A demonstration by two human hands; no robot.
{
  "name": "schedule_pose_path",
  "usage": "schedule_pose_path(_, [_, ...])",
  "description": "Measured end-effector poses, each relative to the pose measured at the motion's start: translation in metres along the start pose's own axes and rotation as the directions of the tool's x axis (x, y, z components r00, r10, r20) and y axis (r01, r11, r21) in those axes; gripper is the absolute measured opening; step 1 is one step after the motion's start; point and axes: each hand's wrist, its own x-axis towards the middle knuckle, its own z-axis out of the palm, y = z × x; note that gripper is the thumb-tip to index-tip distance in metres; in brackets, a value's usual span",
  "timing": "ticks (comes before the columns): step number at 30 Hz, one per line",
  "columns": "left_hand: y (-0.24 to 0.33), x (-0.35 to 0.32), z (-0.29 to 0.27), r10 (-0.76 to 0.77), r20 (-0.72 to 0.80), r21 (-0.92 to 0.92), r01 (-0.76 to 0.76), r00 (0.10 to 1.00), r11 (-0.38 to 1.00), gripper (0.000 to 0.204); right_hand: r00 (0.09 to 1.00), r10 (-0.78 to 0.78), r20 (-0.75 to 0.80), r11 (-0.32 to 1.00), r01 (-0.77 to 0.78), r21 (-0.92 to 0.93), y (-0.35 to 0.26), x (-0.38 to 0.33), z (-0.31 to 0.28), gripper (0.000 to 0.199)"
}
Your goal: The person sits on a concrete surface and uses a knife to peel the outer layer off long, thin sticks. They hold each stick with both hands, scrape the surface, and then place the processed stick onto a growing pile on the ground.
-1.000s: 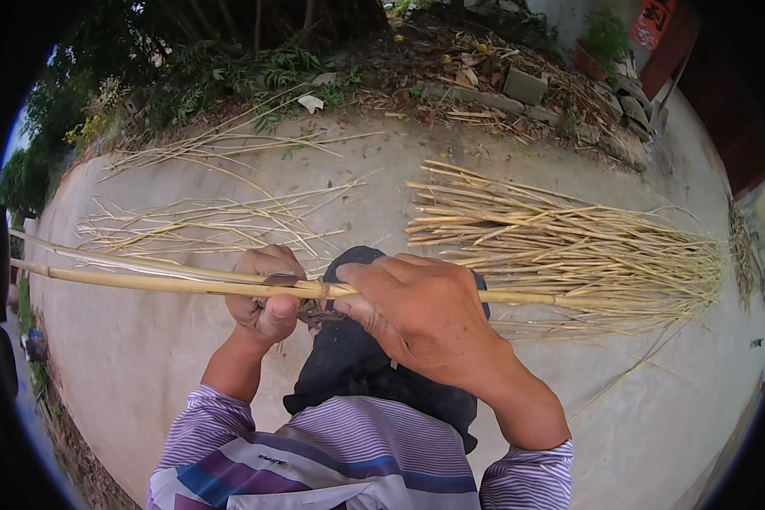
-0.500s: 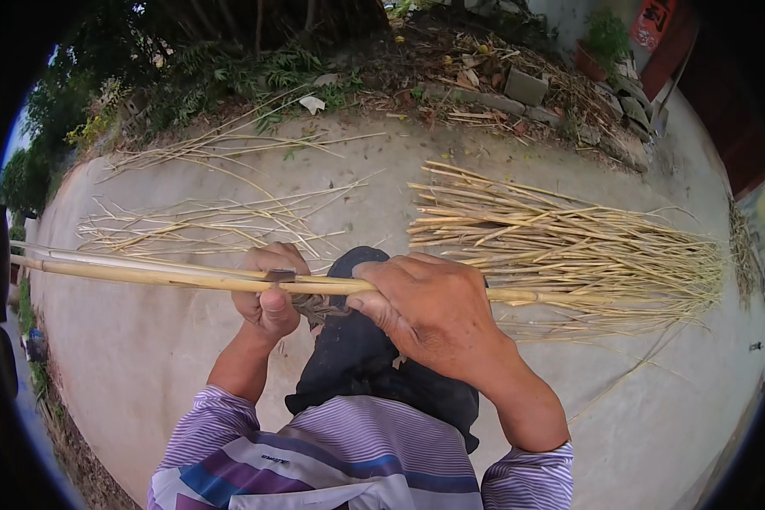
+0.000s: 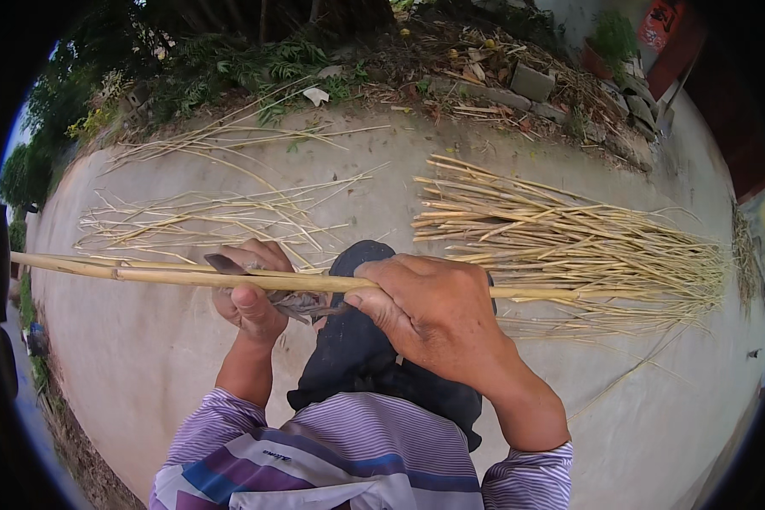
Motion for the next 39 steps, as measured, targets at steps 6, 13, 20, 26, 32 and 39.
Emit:
schedule_pose_path(6, [-0.021, -0.002, -0.003, 0.11, 0.253, 0.045, -0.125, 0.961, 0.991, 0.041, 0.999, -0.018, 0.037, 0.999, 0.02, -0.035, -0.008, 0.003, 0.008, 0.018])
schedule_pose_path(13, [-0.01, -0.003, -0.002, 0.056, 0.165, -0.013, -0.054, 0.985, 0.998, 0.044, 0.999, -0.048, 0.013, 0.999, 0.048, -0.018, -0.012, 0.002, 0.005, 0.018])
schedule_pose_path(20, [0.0, 0.009, 0.0, 0.142, 0.309, 0.077, -0.174, 0.94, 0.982, 0.048, 0.998, -0.063, 0.03, 0.998, 0.063, 0.012, -0.022, 0.003, 0.001, 0.012])
schedule_pose_path(26, [0.01, 0.008, 0.002, 0.128, 0.37, 0.029, -0.15, 0.92, 0.988, 0.047, 0.997, -0.077, 0.03, 0.995, 0.079, -0.056, -0.033, 0.003, 0.002, 0.013])
schedule_pose_path(32, [0.011, 0.001, 0.002, 0.059, 0.411, 0.082, -0.102, 0.91, 0.991, 0.047, 0.995, -0.093, 0.046, 0.995, 0.094, -0.03, -0.038, 0.002, 0.008, 0.014])
schedule_pose_path(39, [0.026, 0.021, -0.018, 0.092, 0.178, 0.084, -0.109, 0.98, 0.991, 0.06, 0.999, 0.016, 0.029, 1.0, -0.016, 0.017, -0.024, -0.019, -0.01, 0.022])
